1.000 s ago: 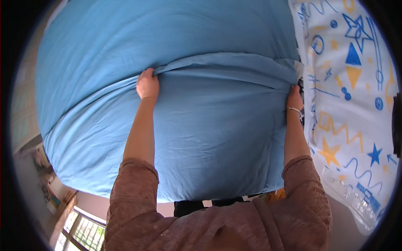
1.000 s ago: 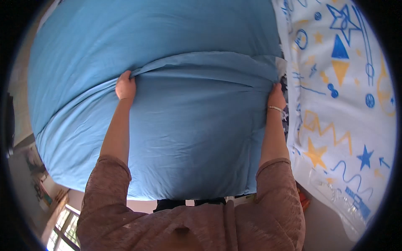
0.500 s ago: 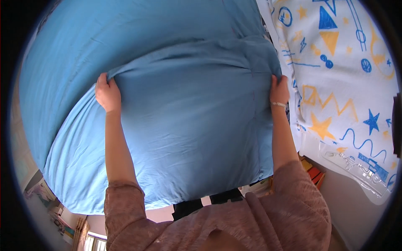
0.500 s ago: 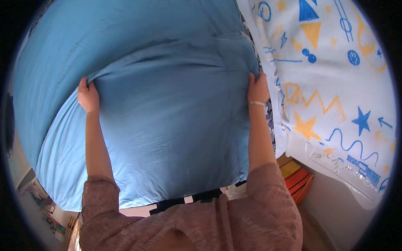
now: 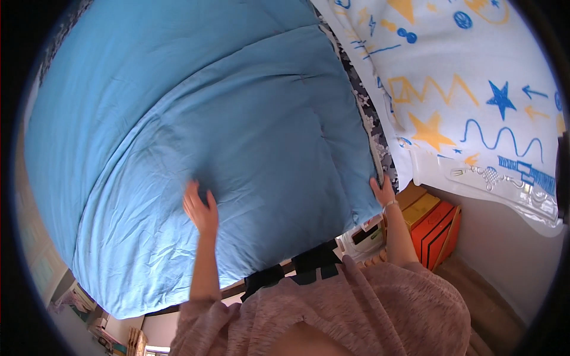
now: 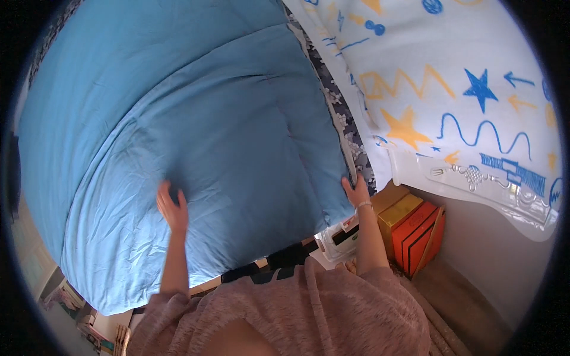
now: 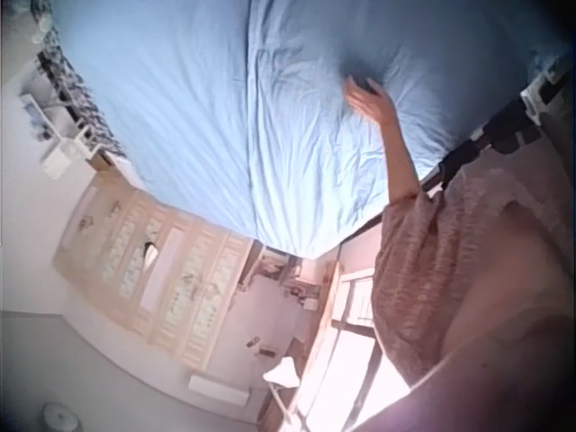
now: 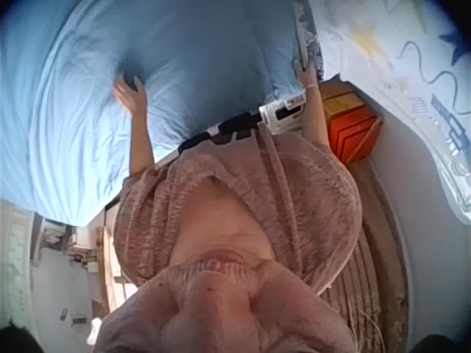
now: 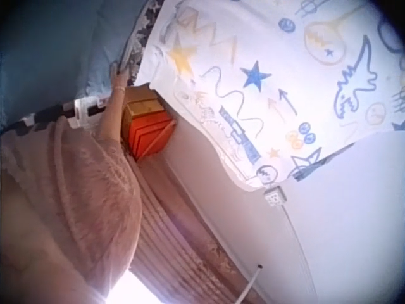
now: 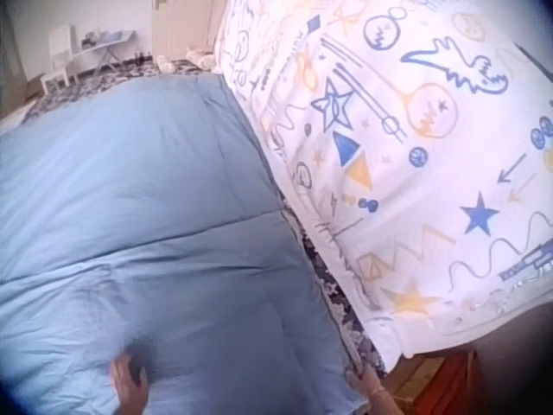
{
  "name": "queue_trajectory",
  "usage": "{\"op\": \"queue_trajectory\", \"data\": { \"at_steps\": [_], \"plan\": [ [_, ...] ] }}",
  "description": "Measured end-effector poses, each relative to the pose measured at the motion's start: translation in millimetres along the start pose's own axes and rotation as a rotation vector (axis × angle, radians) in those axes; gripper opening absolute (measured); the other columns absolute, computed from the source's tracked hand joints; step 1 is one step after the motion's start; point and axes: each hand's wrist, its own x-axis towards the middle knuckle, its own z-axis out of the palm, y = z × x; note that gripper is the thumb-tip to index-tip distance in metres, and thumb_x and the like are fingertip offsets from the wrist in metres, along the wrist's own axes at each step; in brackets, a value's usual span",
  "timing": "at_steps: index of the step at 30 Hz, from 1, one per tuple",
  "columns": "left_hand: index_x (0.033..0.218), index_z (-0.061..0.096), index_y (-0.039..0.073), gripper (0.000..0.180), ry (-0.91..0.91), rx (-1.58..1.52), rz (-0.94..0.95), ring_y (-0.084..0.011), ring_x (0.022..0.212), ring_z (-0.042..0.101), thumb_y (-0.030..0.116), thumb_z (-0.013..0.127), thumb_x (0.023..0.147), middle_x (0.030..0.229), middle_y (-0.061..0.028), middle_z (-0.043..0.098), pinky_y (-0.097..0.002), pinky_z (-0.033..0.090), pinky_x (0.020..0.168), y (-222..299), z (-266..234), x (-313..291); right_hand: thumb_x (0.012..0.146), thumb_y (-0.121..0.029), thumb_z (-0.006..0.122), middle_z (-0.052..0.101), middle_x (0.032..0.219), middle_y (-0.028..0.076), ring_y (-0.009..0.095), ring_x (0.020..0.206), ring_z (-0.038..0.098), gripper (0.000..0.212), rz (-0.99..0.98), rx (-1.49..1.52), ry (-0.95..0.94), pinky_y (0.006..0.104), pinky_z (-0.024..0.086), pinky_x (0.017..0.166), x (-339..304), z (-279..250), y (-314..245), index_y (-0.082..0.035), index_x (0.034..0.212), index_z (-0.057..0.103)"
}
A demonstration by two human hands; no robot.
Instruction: The person spreads and smooths a duvet across a bed, moves bolster pillows aside, and folds the duvet lengthwise and crosswise on the mattress.
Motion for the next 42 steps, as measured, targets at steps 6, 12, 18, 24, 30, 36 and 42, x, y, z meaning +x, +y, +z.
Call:
{"op": "queue_trajectory", "data": {
  "at_steps": [6,12,18,24,30,36,42],
  "plan": [
    [0.088,0.043,-0.001,0.046,-0.035,0.214,-1.029,-0.0283,0.086,0.042,0.032,0.06,0.061,0.087,-0.0161,0.045,-0.0376,0.033,0.075,-70,-30,-220,0.066,-0.055,0.043,0.045,0.1,0.024,0.033,0.095,0.043,0.072,0.066,-0.185,-0.078,0.0345,0.035,0.078,-28,6,13,0.004,0.107,0.034],
    [0.104,0.03,-0.004,0.08,0.289,-0.511,-1.975,-0.0254,0.084,0.046,0.054,0.058,0.056,0.097,-0.0119,0.044,-0.0331,0.041,0.069,-69,-35,-241,0.068,-0.054,0.04,0.046,0.098,0.023,0.034,0.093,0.043,0.068,0.129,-0.314,-0.024,0.0375,0.034,0.078,-39,-9,-8,-0.001,0.11,0.035],
    [0.1,0.041,-0.002,0.049,0.544,-0.882,-1.741,-0.0209,0.079,0.048,0.033,0.056,0.07,0.094,-0.0107,0.047,-0.0342,0.042,0.067,-52,-28,-259,0.07,-0.054,0.038,0.05,0.092,0.021,0.036,0.085,0.047,0.06,0.016,-0.447,0.062,0.0403,0.036,0.074,-44,-58,-5,-0.002,0.1,0.043],
    [0.097,0.043,-0.005,0.042,0.003,-0.562,-1.805,-0.0201,0.076,0.049,0.028,0.053,0.072,0.087,-0.0121,0.051,-0.032,0.042,0.062,35,-69,-255,0.072,-0.054,0.031,0.051,0.09,0.019,0.035,0.083,0.049,0.059,0.075,-0.634,0.057,0.0413,0.039,0.07,-9,-84,42,-0.002,0.098,0.043],
    [0.1,0.039,-0.002,0.048,0.105,-0.765,-1.708,-0.0226,0.072,0.051,0.034,0.052,0.071,0.086,-0.0138,0.05,-0.0341,0.044,0.05,-11,16,-296,0.073,-0.053,0.03,0.052,0.09,0.018,0.031,0.084,0.05,0.054,0.129,-0.771,-0.03,0.0409,0.039,0.07,27,-54,62,-0.006,0.096,0.044],
    [0.106,0.033,0.003,0.058,-0.162,-0.976,-1.748,-0.0268,0.064,0.051,0.045,0.049,0.069,0.085,-0.0159,0.048,-0.037,0.047,0.042,-16,-14,-287,0.073,-0.038,0.039,0.048,0.094,0.013,0.028,0.083,0.049,0.039,-0.1,-0.995,0.301,0.0397,0.04,0.068,15,-44,22,-0.011,0.103,0.038],
    [0.098,0.035,-0.004,0.068,-0.548,-0.862,-1.657,-0.0193,0.042,0.042,0.054,0.045,0.065,0.068,-0.0126,0.043,-0.0372,0.048,0.042,-38,-11,-315,0.069,-0.025,0.048,0.047,0.091,0.011,0.027,0.085,0.048,0.036,-0.568,-1.045,0.015,0.0376,0.04,0.068,-84,34,-92,-0.013,0.102,0.039]
  ]
}}
